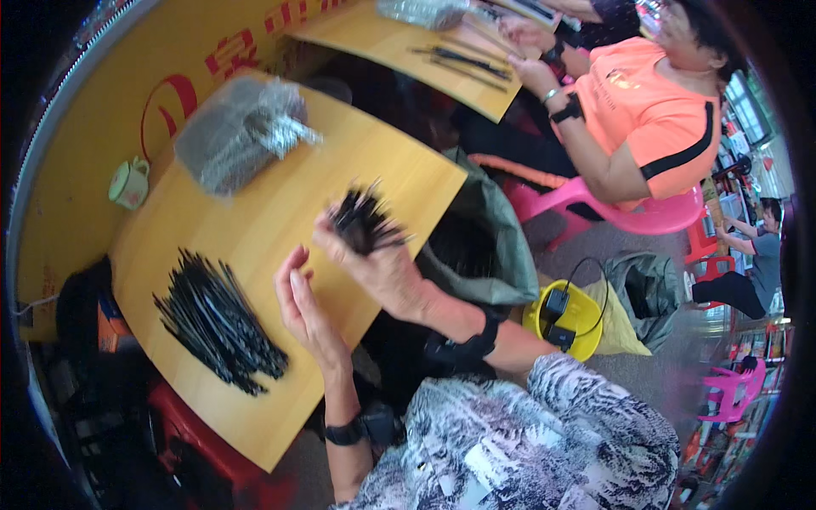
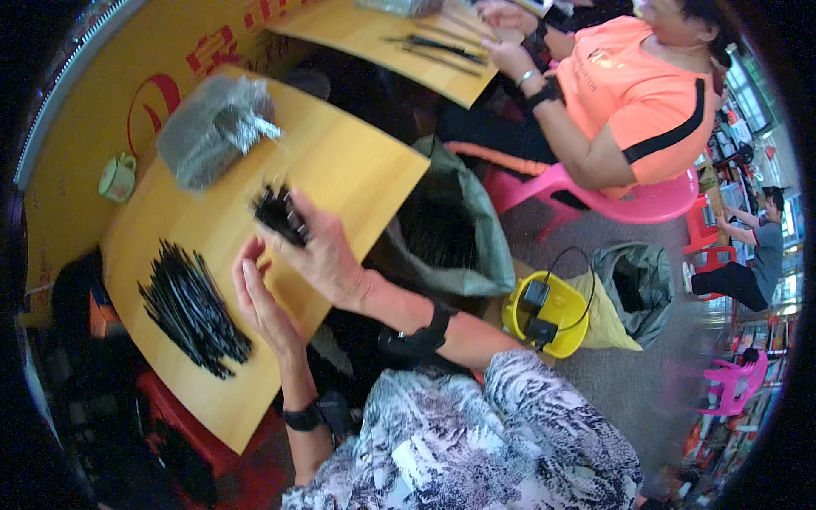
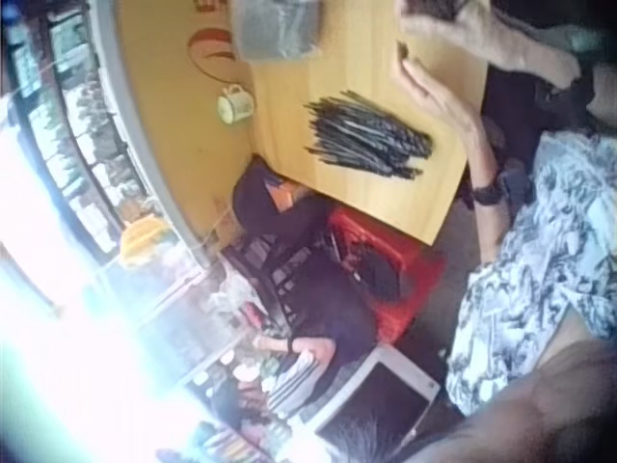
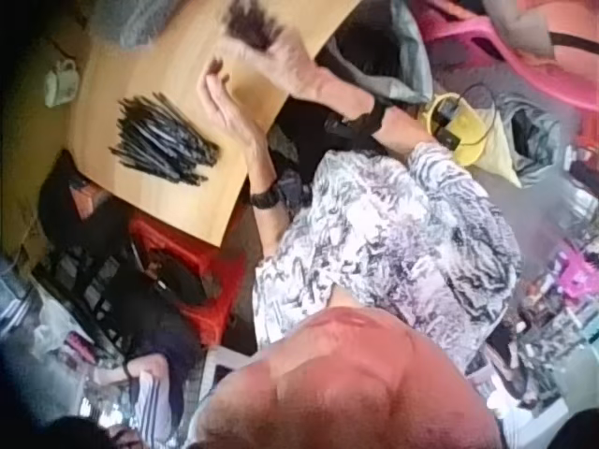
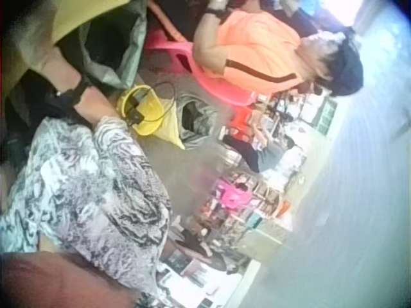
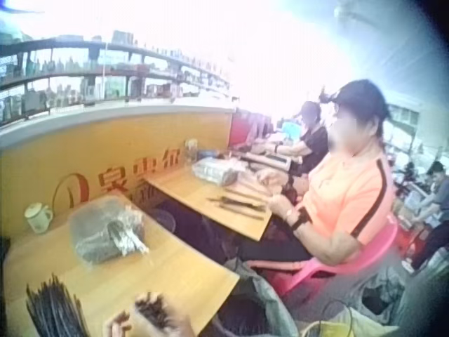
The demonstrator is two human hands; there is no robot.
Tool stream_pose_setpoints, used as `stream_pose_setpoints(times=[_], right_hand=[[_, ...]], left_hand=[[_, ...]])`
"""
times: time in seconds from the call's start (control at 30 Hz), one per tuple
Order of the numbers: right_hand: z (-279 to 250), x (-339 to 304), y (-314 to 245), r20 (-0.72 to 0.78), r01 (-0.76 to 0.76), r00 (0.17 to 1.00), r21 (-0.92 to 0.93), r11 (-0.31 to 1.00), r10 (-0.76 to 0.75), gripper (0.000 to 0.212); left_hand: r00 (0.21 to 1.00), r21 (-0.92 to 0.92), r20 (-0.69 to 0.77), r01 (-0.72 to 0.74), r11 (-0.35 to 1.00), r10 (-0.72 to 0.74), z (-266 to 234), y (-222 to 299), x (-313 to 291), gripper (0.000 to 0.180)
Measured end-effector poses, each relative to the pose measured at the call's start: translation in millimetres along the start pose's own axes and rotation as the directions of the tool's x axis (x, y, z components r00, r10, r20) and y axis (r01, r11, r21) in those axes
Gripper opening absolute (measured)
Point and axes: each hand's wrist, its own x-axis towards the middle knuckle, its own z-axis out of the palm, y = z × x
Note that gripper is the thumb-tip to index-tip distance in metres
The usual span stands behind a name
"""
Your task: The recorder attaches small translucent parts to black plastic rods while seated at an assembly table in a manufacturing facility.
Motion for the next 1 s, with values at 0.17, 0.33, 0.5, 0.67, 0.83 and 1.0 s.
stream_pose_setpoints(times=[0.17, 0.33, 0.5, 0.67, 0.83, 1.0], right_hand=[[3.8, -7.1, -1.6, 0.033, -0.111, 0.993, -0.125, 0.986, 0.116, 0.024], [2.6, -4.7, -4.1, 0.033, -0.024, 0.999, -0.18, 0.983, 0.031, 0.027], [-1.4, -2.2, -13.7, 0.023, -0.048, 0.998, -0.094, 0.994, 0.05, 0.028], [-1.1, -2.3, 5.6, -0.012, 0.016, 1.0, -0.244, 0.97, -0.02, 0.027], [-6.4, -3.5, -2.5, -0.071, -0.076, 0.995, 0.0, 0.997, 0.076, 0.021], [-86.1, -15.5, -16.6, -0.409, 0.008, 0.911, 0.139, 0.99, 0.05, 0.021]], left_hand=[[0.983, 0.023, 0.04, 0.178, 0.984, -0.179, 1.9, -10.0, -5.6, 0.042], [0.988, -0.068, 0.133, 0.092, 0.993, -0.082, 7.9, -15.8, -7.1, 0.049], [0.984, -0.012, 0.116, 0.14, 0.99, -0.137, 5.4, -13.5, -4.6, 0.053], [0.994, 0.037, 0.075, 0.073, 0.997, -0.075, 3.6, -31.8, -4.6, 0.049], [0.984, 0.075, 0.146, 0.095, 0.993, -0.105, 6.7, -26.4, -8.7, 0.05], [0.998, 0.374, 0.063, -0.003, 0.927, -0.022, 32.2, -0.3, -13.5, 0.041]])
